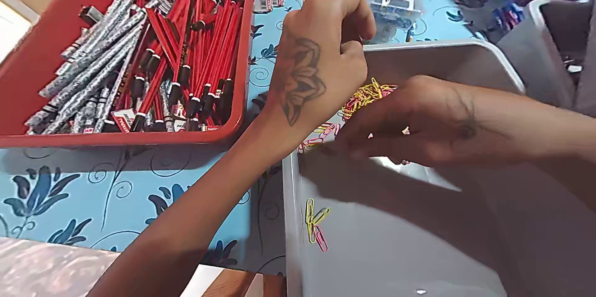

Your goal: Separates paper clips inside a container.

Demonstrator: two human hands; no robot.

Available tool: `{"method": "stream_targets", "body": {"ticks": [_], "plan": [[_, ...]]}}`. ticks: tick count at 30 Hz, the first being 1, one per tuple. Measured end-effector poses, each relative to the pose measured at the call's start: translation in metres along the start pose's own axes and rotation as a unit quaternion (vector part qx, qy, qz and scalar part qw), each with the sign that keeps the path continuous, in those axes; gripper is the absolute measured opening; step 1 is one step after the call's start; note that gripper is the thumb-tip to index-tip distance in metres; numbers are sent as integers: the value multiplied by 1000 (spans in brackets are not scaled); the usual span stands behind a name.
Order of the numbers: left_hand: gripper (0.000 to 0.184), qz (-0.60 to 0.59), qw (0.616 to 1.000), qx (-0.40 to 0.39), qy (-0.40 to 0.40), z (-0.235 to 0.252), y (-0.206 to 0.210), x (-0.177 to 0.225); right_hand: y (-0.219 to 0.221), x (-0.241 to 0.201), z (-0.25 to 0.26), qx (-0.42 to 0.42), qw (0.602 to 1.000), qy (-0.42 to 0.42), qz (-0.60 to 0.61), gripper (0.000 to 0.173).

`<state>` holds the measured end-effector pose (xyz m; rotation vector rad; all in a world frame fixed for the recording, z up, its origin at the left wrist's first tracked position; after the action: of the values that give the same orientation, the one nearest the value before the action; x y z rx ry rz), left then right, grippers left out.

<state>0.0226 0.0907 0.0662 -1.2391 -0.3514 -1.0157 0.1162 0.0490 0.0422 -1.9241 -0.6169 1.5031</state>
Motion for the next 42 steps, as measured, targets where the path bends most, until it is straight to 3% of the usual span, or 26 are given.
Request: {"method": "stream_targets", "body": {"ticks": [2,7,9,17,20,25,28,33,40,42], "plan": [[20,0,1000,-5,-12,0,1,0,8,-2,2,16,998,-5,-52,11],[18,5,999,-18,-26,1,2,-1,65,-42,4,-48,977,-143,-149,18],[16,7,999,-18,-29,0,2,-1,84,-49,1,-66,966,-160,-193,19],[18,15,999,-29,-27,1,5,0,100,-60,-15,-80,955,-143,-246,25],[17,12,999,-38,-32,2,6,0,106,-62,-14,-125,960,-119,-219,27],[19,19,999,-44,-25,1,7,2,103,-66,-19,-55,963,-130,-231,22],[19,35,998,-46,-24,2,8,3,113,-64,-17,-54,955,-117,-267,29],[18,41,998,-40,1,2,8,5,111,-65,-25,-70,960,-139,-234,23],[19,51,998,-44,4,1,11,7,110,-57,-36,-40,963,-96,-249,22],[19,57,997,-42,8,1,10,8,100,-47,-41,-26,958,-45,-281,23]]}}
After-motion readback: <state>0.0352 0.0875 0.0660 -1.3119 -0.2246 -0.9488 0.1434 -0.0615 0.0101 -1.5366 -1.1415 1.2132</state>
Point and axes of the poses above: each hand's wrist, its own z-axis towards the middle knuckle, its own y-axis out of the palm, x = y × z, the point moved 9 cm from there along z, towards the middle knuckle, and after that the axes turned 13 degrees about -x, right-handed, at the moved point
